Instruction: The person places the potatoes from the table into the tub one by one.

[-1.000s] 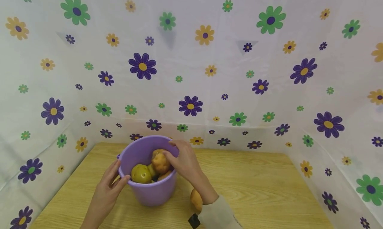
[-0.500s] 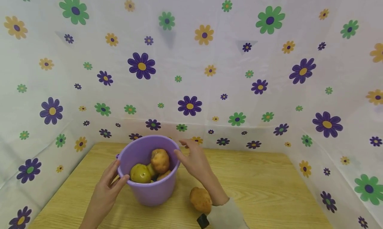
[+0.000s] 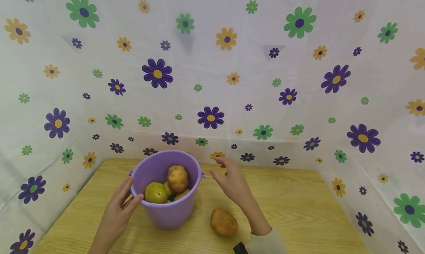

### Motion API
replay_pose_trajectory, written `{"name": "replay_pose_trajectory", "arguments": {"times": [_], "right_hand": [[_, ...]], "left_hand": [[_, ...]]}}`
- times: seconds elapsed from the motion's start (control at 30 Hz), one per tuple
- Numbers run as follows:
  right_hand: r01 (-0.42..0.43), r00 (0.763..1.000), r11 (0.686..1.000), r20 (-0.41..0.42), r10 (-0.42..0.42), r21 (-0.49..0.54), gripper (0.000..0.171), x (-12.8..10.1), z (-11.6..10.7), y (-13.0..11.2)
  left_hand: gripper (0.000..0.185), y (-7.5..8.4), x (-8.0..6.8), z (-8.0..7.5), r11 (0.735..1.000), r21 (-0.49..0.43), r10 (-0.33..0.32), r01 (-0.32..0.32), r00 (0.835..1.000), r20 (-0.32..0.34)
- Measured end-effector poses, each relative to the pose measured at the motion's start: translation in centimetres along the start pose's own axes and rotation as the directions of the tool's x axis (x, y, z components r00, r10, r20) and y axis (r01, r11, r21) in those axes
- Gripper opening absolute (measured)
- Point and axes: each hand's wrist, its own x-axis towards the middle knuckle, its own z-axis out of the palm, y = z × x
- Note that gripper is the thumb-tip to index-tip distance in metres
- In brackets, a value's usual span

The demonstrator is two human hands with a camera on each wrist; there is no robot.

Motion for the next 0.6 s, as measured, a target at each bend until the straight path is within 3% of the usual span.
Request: {"name": "replay_pose_trajectory", "arguments": {"times": [0.6], "right_hand": [[-0.030, 0.999, 0.997, -0.037, 0.027, -0.072, 0.039, -2.6, -4.5, 2.3]], "left_hand": [[0.074, 0.0, -0.1, 0.1, 1.000, 0.015, -0.013, 0.013, 1.000, -0.006]]}}
